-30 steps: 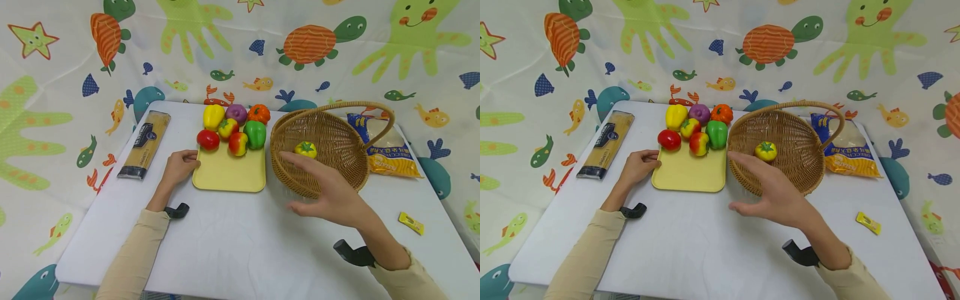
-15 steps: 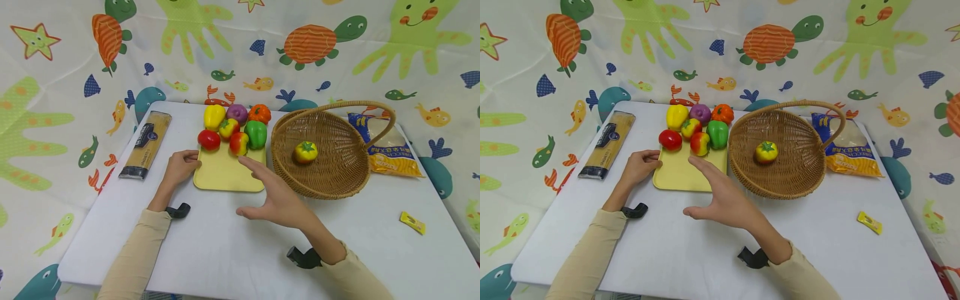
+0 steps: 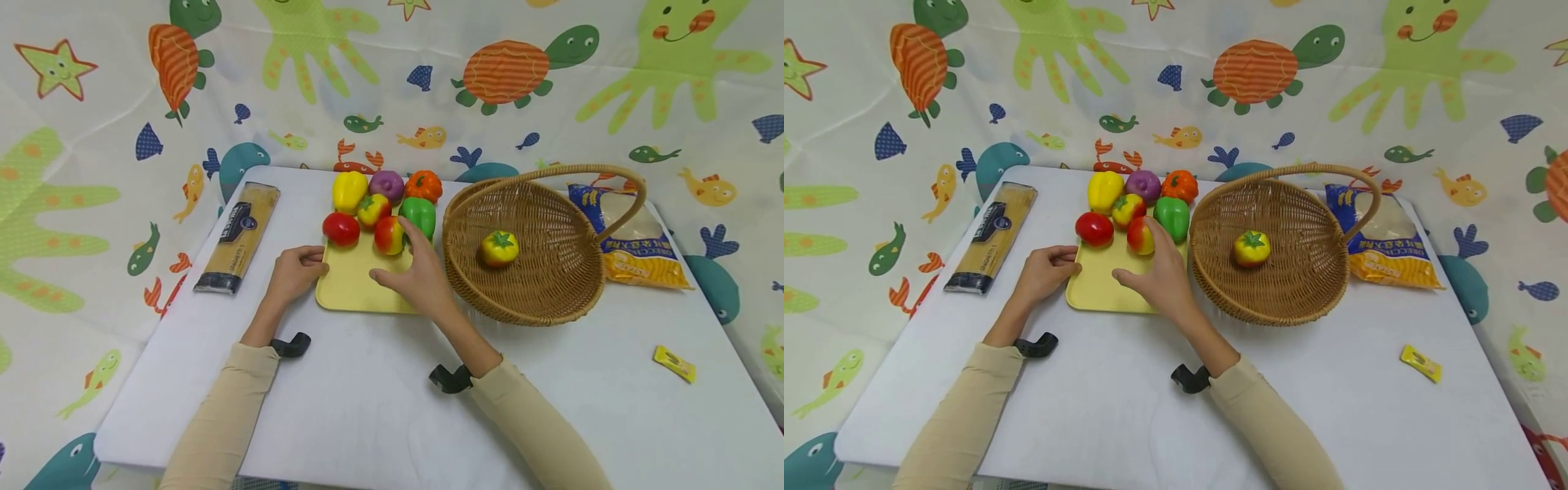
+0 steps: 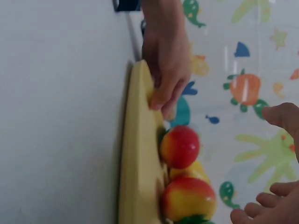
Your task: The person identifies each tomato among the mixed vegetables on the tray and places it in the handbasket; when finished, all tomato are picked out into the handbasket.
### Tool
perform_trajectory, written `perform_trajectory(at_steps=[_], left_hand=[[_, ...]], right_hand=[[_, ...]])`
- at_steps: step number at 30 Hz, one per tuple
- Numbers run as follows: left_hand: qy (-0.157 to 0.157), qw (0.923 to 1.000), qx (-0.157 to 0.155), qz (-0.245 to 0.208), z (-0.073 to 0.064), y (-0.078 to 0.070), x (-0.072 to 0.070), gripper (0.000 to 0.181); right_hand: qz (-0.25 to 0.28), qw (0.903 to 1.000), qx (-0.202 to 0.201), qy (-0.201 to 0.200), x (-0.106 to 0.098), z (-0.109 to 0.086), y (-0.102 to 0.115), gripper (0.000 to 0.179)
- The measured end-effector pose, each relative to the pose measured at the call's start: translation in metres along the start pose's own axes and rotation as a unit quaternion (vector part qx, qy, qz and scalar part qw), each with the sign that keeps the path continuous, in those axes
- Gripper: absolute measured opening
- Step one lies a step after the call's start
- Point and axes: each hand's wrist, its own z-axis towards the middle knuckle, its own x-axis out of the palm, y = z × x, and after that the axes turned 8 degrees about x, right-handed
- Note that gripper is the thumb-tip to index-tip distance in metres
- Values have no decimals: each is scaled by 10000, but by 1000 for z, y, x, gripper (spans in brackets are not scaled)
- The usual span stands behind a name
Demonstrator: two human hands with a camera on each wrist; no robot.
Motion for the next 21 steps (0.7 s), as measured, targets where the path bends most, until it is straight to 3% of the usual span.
perform_trajectory(at_steps=[10,21], left_hand=[[-43,10000,19,4,-1,1,3,40],[-41,10000,51,-24,1,-1,2,40]], right_hand=[[-115,9987,346,-343,21,39,-17,95],[-653,9963,152,-536,26,57,-27,87]])
